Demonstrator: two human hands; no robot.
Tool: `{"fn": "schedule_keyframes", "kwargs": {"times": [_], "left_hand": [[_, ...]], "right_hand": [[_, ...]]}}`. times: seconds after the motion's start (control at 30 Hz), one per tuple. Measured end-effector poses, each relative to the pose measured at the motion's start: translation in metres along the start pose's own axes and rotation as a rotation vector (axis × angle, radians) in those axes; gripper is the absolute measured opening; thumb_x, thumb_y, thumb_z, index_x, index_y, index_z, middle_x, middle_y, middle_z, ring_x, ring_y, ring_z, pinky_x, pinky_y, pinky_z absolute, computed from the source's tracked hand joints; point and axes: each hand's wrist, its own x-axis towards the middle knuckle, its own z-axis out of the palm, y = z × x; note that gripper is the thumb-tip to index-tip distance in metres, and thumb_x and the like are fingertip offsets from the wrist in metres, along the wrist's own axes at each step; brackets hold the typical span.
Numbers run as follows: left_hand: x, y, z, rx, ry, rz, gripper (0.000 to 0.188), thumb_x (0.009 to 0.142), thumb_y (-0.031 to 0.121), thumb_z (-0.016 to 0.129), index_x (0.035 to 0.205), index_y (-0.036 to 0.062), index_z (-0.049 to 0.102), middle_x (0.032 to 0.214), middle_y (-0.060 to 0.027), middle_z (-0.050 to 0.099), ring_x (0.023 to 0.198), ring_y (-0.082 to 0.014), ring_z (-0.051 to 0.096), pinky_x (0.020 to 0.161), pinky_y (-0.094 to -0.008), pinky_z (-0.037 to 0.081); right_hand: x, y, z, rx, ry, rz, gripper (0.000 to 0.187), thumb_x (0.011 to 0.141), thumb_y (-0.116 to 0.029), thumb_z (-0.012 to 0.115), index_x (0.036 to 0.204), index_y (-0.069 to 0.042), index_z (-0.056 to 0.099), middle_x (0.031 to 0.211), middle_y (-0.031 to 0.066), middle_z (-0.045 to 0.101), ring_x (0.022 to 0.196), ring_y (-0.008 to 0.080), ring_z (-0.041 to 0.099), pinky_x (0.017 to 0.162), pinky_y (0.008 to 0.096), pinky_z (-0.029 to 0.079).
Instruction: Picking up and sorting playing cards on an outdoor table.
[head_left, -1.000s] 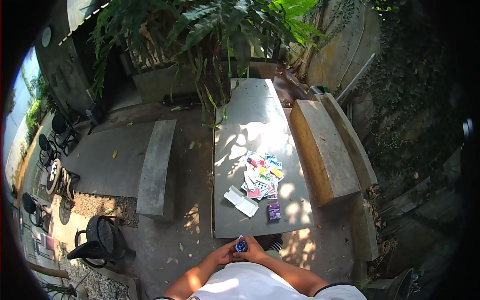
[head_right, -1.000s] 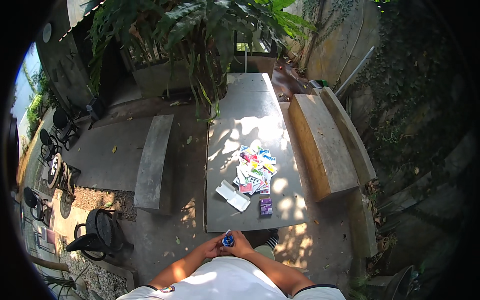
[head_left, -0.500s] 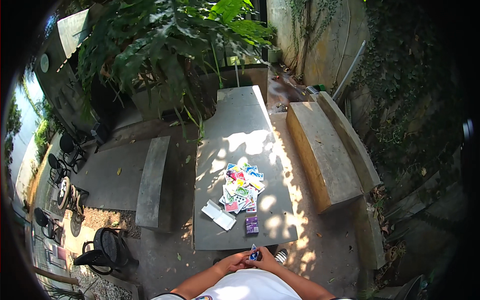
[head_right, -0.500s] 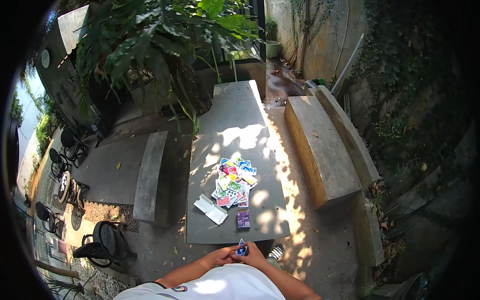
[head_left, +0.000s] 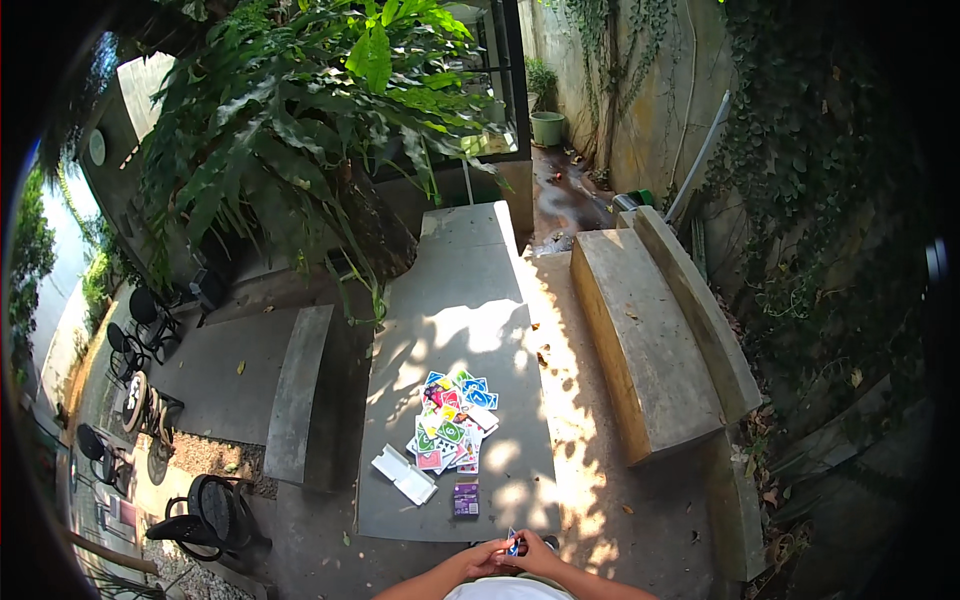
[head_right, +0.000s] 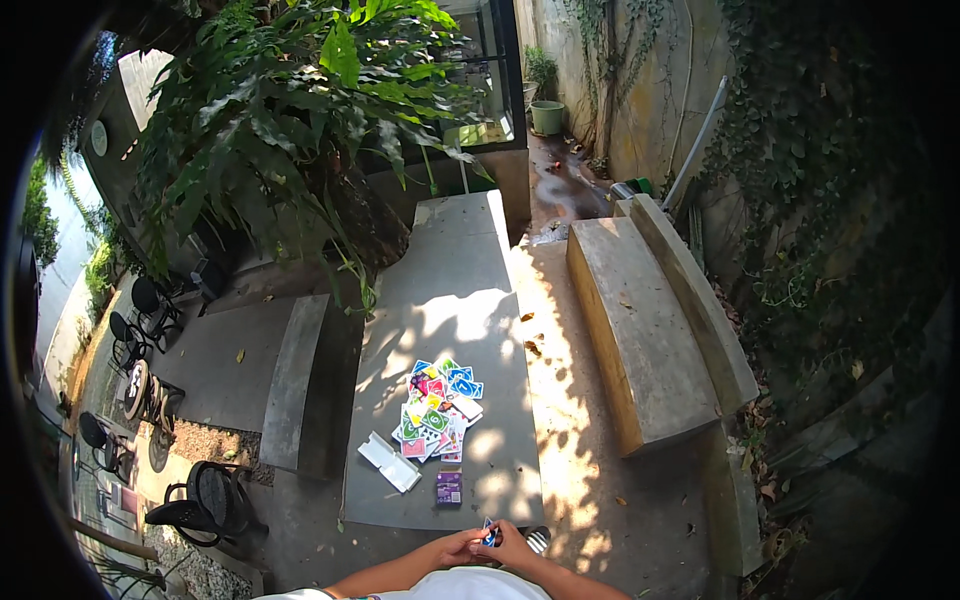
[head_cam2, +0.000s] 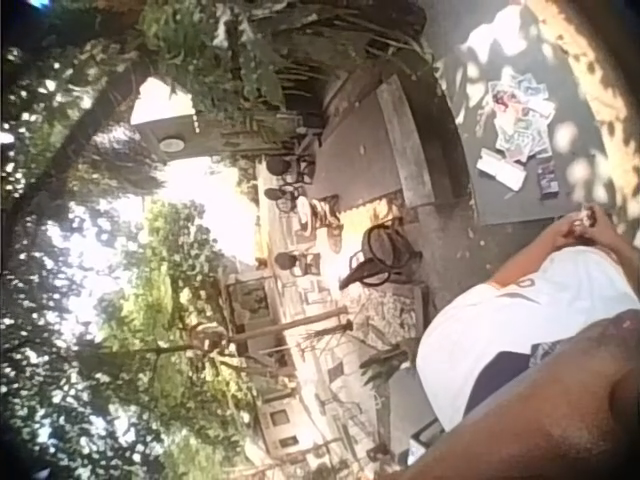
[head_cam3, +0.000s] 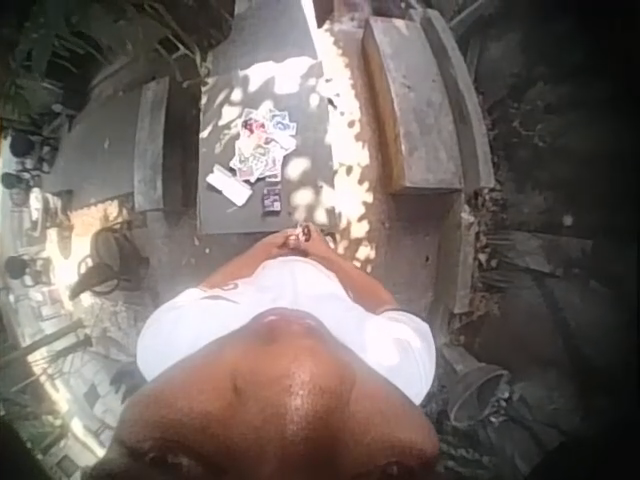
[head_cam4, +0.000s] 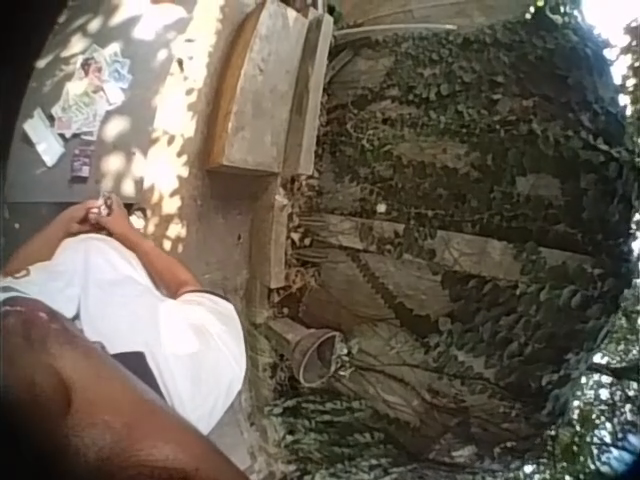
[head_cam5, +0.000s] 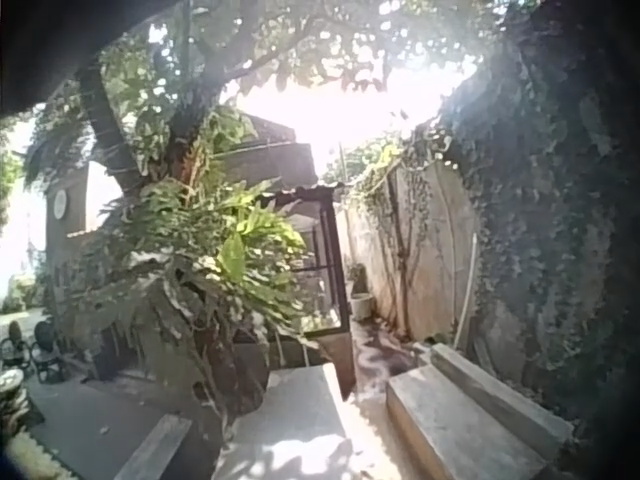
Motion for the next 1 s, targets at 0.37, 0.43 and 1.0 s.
{"fn": "schedule_keyframes", "kwargs": {"times": [0.37, 0.43, 1.0], "left_hand": [[0.032, 0.059, -0.035, 0.095, 0.102, -0.046, 0.042, 0.090, 0.033, 0.057, 0.125, 0.0187, 0.038, 0.107, -0.0073, 0.063, 0.088, -0.0244, 0.065, 0.081, -0.0421, 0.052], [0.032, 0.071, -0.037, 0.179, 0.156, -0.086, 0.047, 0.089, 0.034, 0.058, 0.127, 0.0227, 0.033, 0.110, -0.0077, 0.062, 0.090, -0.0268, 0.065, 0.081, -0.0429, 0.052], [0.056, 0.002, -0.045, -0.068, 0.875, 0.136, 0.048, 0.076, 0.029, 0.071, 0.112, 0.0144, 0.042, 0.086, -0.0120, 0.060, 0.068, -0.0268, 0.063, 0.061, -0.0402, 0.054]], "right_hand": [[0.039, -0.001, -0.034, -0.205, 0.042, 0.079, 0.076, 0.075, -0.055, 0.066, 0.123, 0.001, 0.045, 0.110, 0.0245, 0.058, 0.103, 0.0340, 0.058, 0.087, 0.0393, 0.046], [0.041, 0.035, -0.047, -0.164, 0.094, 0.254, 0.071, 0.076, -0.051, 0.066, 0.121, 0.001, 0.048, 0.111, 0.0239, 0.058, 0.104, 0.0309, 0.058, 0.086, 0.0377, 0.047], [0.133, 0.118, -0.248, -0.437, -0.150, 0.457, 0.050, 0.076, -0.051, 0.063, 0.106, -0.012, 0.063, 0.099, 0.0171, 0.066, 0.096, 0.0293, 0.062, 0.084, 0.0370, 0.047]]}}
